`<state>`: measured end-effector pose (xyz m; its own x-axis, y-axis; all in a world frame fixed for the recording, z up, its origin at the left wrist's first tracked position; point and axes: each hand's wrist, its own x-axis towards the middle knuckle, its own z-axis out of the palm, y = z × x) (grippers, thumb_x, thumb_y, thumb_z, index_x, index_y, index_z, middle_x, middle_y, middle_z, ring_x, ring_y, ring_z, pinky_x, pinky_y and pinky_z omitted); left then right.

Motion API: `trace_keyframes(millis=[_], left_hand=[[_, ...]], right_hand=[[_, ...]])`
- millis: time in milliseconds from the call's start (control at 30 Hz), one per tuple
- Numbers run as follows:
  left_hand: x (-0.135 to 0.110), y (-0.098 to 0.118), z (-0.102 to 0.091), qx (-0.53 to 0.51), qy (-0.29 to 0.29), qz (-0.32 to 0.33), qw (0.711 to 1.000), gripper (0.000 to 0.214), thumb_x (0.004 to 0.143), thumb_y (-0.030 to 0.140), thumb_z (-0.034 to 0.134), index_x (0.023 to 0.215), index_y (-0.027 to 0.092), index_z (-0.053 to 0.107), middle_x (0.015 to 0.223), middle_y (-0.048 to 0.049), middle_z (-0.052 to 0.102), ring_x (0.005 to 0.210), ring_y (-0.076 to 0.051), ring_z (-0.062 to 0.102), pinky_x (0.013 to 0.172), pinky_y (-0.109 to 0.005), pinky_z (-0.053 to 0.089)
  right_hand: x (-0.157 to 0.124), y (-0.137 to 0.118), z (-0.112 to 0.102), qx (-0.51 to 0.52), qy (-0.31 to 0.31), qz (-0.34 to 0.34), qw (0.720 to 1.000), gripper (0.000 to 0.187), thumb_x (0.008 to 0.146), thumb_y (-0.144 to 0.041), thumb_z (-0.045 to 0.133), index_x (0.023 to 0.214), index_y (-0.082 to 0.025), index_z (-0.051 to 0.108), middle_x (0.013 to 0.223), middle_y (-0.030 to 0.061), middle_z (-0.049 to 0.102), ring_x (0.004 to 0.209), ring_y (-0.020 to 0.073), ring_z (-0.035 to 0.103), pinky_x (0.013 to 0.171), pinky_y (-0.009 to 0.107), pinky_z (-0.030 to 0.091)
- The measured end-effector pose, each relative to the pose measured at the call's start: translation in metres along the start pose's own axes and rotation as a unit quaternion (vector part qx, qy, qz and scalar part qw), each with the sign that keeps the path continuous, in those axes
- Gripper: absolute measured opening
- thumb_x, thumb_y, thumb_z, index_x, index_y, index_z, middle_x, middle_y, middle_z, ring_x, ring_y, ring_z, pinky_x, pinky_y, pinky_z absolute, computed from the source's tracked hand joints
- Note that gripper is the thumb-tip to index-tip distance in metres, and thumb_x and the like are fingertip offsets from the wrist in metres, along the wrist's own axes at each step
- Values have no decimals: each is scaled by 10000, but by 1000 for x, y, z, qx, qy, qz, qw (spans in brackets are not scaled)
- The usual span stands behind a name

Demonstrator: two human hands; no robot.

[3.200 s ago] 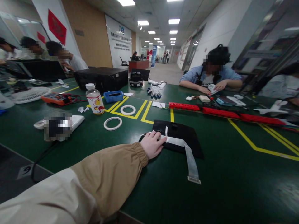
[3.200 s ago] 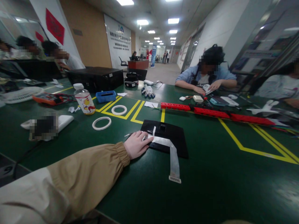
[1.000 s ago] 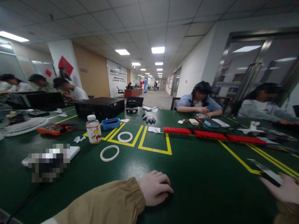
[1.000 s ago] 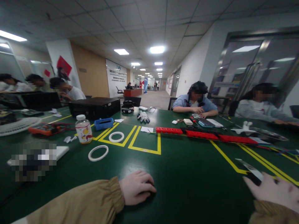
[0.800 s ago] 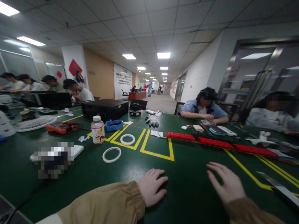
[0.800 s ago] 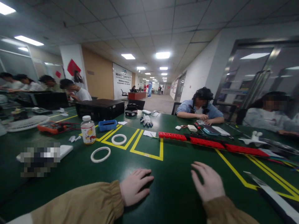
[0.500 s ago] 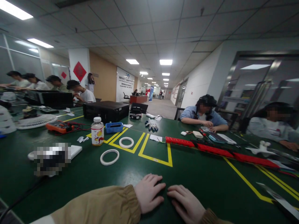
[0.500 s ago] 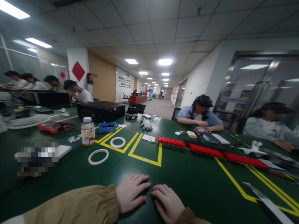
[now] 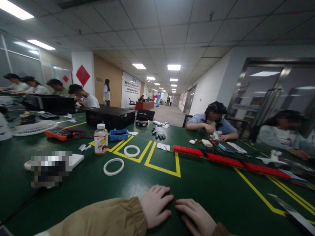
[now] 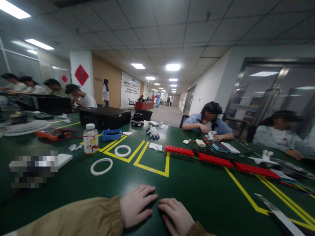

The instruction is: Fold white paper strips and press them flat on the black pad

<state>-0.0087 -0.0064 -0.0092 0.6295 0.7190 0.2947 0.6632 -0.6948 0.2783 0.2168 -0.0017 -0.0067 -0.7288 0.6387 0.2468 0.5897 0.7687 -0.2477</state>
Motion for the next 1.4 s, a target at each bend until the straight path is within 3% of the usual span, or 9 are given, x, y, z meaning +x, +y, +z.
trace_keyframes(millis=[600, 800, 1033, 1200, 1300, 1400], left_hand=[[-1, 3, -3, -1, 2, -2, 1000, 473, 839, 356, 509, 1286, 234, 419, 1345, -76, 414, 1204, -259, 390, 1039, -443, 296], [-2, 6, -8, -2, -1, -6, 1000, 472, 836, 339, 522, 1285, 235, 421, 1347, -76, 418, 1204, -252, 395, 1041, -437, 298], [-1, 2, -4, 3, 0, -2, 1000, 478, 837, 358, 508, 1289, 231, 416, 1345, -84, 415, 1201, -262, 396, 1032, -449, 305], [0, -1, 0, 6, -5, 3, 1000, 477, 845, 375, 484, 1292, 224, 414, 1346, -92, 410, 1201, -267, 395, 1031, -460, 300], [0, -1, 0, 7, -4, 1, 1000, 477, 841, 372, 489, 1289, 224, 416, 1343, -92, 413, 1199, -267, 394, 1030, -458, 302], [0, 0, -1, 7, -3, 0, 1000, 474, 840, 372, 491, 1286, 227, 418, 1343, -88, 413, 1201, -265, 391, 1032, -453, 300]], right_hand=[[-1, 4, -1, -15, -13, 0, 1000, 319, 896, -267, 349, 1111, -191, 573, 1169, 100, 549, 1071, 203, 497, 885, 345, 438], [-3, 15, -6, -60, -26, 53, 996, 348, 883, -330, 378, 1138, -210, 581, 1204, 93, 536, 1108, 220, 482, 912, 371, 423], [-14, 57, -25, -115, -72, 184, 973, 504, 874, -482, 314, 1250, -219, 522, 1304, 81, 460, 1166, 248, 439, 944, 416, 396], [-32, 94, -47, -170, -96, 334, 922, 593, 840, -506, 276, 1297, -188, 480, 1333, 69, 429, 1185, 254, 426, 978, 421, 356], [-58, 126, -58, -203, -71, 421, 881, 594, 811, -507, 297, 1250, -182, 531, 1285, 72, 481, 1163, 265, 447, 994, 431, 325], [-99, 171, -65, -207, 5, 468, 859, 574, 761, -528, 334, 1101, -177, 634, 1163, 113, 570, 1073, 297, 514, 928, 467, 370]])
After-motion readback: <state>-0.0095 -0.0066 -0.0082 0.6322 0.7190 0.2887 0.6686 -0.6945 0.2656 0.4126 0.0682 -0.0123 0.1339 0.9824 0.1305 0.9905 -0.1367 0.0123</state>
